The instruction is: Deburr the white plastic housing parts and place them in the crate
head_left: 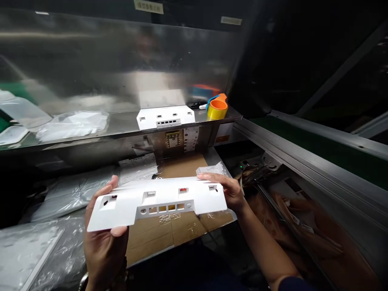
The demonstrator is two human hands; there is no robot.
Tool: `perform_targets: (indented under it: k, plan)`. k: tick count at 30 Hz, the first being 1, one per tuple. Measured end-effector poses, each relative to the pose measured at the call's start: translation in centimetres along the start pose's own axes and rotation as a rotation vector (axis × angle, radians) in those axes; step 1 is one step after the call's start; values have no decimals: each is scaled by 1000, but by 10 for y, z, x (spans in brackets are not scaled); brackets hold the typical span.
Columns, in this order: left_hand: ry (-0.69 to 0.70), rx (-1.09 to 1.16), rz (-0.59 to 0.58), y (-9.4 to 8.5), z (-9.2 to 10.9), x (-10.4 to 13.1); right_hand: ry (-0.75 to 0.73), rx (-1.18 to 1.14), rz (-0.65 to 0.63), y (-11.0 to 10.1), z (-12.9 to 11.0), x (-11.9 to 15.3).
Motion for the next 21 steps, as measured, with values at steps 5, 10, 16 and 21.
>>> perform_targets:
  k: [5,10,16,21]
  plan:
    - [121,-67,56,1,9,6,97,20,12,12,9,-4]
    - [132,-103,-10,-16,2,14,72,12,26,25,19,-3]
    - [51,287,26,-30,-6,16,-106,126,121,35,20,2]
    - [-408,690,-138,-39,-16,16,-205,276,105,36,17,6]
Point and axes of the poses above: each hand's wrist, its own x-axis away from the middle knuckle, its own y-axis out of the palm, z = x × y, the point moved 1 cm from there along -x, towards the middle knuckle, and after that the axes turned 14 degrees about -z, right-handed, at the moved point
